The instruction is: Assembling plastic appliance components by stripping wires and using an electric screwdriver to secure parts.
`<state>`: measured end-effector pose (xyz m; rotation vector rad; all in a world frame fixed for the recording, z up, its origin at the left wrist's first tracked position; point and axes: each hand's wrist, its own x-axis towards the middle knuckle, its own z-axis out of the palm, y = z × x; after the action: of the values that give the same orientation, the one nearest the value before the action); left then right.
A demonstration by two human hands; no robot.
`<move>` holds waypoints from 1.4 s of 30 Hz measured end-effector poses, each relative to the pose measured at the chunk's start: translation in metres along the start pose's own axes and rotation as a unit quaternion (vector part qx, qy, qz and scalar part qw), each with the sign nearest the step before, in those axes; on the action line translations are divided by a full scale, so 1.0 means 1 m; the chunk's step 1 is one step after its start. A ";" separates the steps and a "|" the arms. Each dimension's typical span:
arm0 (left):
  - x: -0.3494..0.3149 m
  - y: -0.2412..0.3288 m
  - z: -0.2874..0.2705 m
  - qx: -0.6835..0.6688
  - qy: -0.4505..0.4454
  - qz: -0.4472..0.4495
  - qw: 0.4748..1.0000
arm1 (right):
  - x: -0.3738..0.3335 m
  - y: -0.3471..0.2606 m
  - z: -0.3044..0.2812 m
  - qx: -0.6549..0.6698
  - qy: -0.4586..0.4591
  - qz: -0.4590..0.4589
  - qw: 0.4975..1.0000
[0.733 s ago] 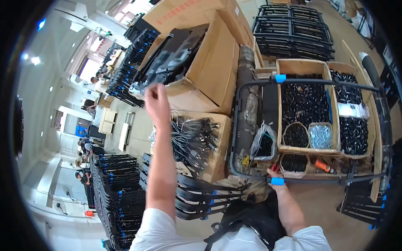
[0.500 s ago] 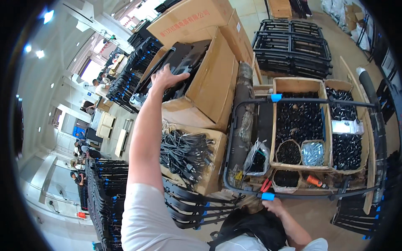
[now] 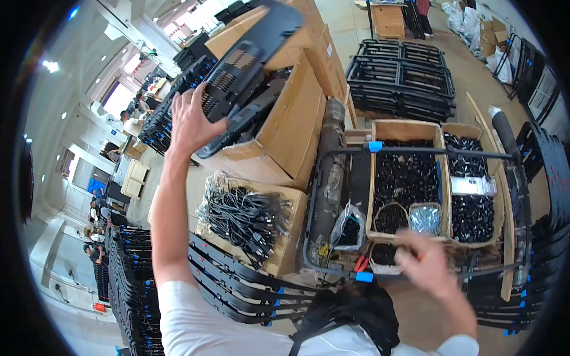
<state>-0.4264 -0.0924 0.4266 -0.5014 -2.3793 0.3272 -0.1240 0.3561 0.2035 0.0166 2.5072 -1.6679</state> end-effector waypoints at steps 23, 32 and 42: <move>-0.241 0.147 0.078 -0.684 0.011 -0.377 0.624 | 0.155 0.083 0.281 0.117 0.130 0.150 0.973; -0.293 0.179 0.090 -0.631 -0.075 -0.417 0.650 | 0.147 0.067 0.300 0.161 0.117 0.208 0.958; -0.263 0.352 0.114 -0.657 -0.216 -0.033 0.722 | 0.061 0.095 0.087 0.217 0.284 0.135 0.924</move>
<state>-0.2242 0.0968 0.0668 -1.0014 -2.7106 -1.5800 -0.1682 0.3088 0.0760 0.9694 2.2389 -2.2914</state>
